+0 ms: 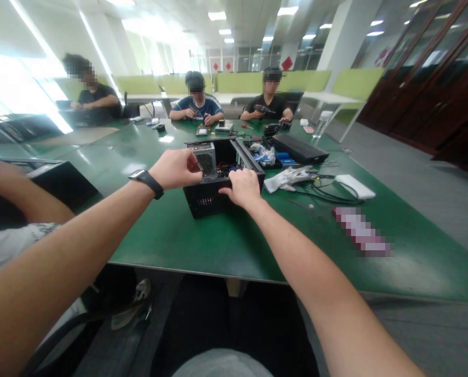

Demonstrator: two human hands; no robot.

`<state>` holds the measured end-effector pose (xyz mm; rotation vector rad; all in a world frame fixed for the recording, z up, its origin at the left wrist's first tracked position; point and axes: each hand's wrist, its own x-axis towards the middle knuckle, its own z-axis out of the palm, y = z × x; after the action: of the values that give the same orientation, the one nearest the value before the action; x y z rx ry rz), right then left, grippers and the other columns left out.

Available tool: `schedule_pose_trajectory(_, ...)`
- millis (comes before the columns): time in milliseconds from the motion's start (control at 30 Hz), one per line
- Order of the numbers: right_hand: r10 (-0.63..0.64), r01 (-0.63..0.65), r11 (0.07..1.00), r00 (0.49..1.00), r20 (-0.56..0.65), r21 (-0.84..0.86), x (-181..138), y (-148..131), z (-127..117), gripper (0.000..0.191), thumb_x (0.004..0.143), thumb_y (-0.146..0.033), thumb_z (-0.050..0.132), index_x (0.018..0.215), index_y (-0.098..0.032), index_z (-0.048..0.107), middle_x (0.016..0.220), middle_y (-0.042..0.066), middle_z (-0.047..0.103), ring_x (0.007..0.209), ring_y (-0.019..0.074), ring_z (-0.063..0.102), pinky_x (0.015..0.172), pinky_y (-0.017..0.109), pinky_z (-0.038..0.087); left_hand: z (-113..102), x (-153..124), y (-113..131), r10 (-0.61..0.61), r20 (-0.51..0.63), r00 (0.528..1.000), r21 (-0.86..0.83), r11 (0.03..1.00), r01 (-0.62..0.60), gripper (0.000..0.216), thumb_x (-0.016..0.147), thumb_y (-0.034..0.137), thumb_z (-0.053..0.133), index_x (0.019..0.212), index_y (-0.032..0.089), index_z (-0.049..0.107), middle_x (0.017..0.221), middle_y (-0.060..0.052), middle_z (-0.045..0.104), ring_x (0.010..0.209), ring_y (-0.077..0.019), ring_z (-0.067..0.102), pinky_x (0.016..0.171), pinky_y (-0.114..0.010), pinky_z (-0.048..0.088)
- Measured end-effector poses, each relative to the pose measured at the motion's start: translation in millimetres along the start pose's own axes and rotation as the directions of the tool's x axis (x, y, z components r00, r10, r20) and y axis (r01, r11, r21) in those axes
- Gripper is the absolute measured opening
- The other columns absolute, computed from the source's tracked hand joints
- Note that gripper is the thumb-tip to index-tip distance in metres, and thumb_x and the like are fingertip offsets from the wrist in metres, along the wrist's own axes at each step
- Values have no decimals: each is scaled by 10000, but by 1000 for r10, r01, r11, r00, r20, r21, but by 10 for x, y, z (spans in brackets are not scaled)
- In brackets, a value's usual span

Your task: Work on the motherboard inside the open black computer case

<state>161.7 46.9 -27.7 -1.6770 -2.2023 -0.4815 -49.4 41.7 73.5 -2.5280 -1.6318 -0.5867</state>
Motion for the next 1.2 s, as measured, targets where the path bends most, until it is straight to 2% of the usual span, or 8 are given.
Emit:
schedule_pose_trajectory(167, 71, -69, 996, 997, 20, -59, 623, 81, 291, 423, 933, -484, 576, 1212, -166, 592, 1235, 90, 596, 1111, 218, 580, 972, 462, 471, 13, -72, -66, -6, 34, 999, -39, 999, 7, 260, 710, 397, 667, 845, 174, 654, 813, -52, 718, 753, -179, 652, 679, -275, 467)
schedule_pose_trajectory(267, 96, -93, 992, 995, 31, -80, 877, 104, 398, 416, 936, -447, 590, 1246, -170, 582, 1263, 95, 590, 1111, 219, 591, 952, 455, 500, 28, -111, -82, 20, 50, 999, -54, 998, -17, 249, 720, 406, 662, 829, 183, 639, 799, -42, 717, 731, -170, 652, 658, -271, 463)
schedule_pose_trajectory(400, 110, -105, 990, 992, 55, -91, 1083, 135, 461, 413, 937, -437, 592, 1254, -172, 578, 1265, 93, 589, 1103, 216, 596, 941, 450, 509, 34, -153, -59, 29, 60, 998, -88, 996, -24, 258, 732, 414, 669, 843, 183, 633, 808, -41, 722, 727, -169, 657, 651, -271, 469)
schedule_pose_trajectory(533, 81, -75, 993, 995, 64, -92, 1081, 160, 437, 415, 937, -440, 591, 1255, -173, 578, 1270, 94, 587, 1111, 219, 592, 947, 454, 504, 29, -193, -56, 17, 62, 998, -100, 995, -10, 219, 743, 374, 665, 843, 183, 632, 810, -43, 723, 737, -166, 660, 669, -266, 474)
schedule_pose_trajectory(767, 21, -19, 998, 999, 27, -60, 642, 50, 277, 433, 931, -506, 570, 1196, -166, 598, 1215, 88, 602, 1093, 215, 585, 963, 455, 473, -22, -144, -172, 14, 4, 1000, -110, 994, -14, 247, 727, 377, 670, 874, 182, 638, 814, -43, 721, 723, -164, 649, 655, -269, 474)
schedule_pose_trajectory(933, 8, -8, 1000, 1000, -21, -14, 95, -136, 34, 472, 904, -599, 552, 1044, -153, 615, 1023, 100, 631, 1011, 242, 552, 911, 419, 395, -73, -40, -62, 30, -13, 999, -87, 996, -31, 266, 721, 380, 663, 892, 176, 654, 844, -54, 722, 759, -172, 649, 671, -272, 472)
schedule_pose_trajectory(1033, -7, 8, 1000, 999, -46, 15, -323, -253, -184, 446, 900, -591, 557, 985, -157, 609, 962, 131, 636, 965, 265, 520, 854, 400, 328, -50, 1, 76, 62, 33, 998, -44, 997, -61, 261, 712, 371, 658, 878, 170, 671, 843, -63, 724, 772, -183, 651, 681, -280, 470)
schedule_pose_trajectory(1200, -35, 39, 997, 998, -54, 69, -1067, -418, -591, 356, 912, -540, 569, 924, -186, 595, 913, 90, 622, 915, 245, 487, 834, 384, 282, 151, 19, 288, 148, 176, 973, 68, 984, -162, 273, 679, 357, 664, 871, 168, 709, 846, -71, 738, 789, -215, 672, 678, -292, 482)
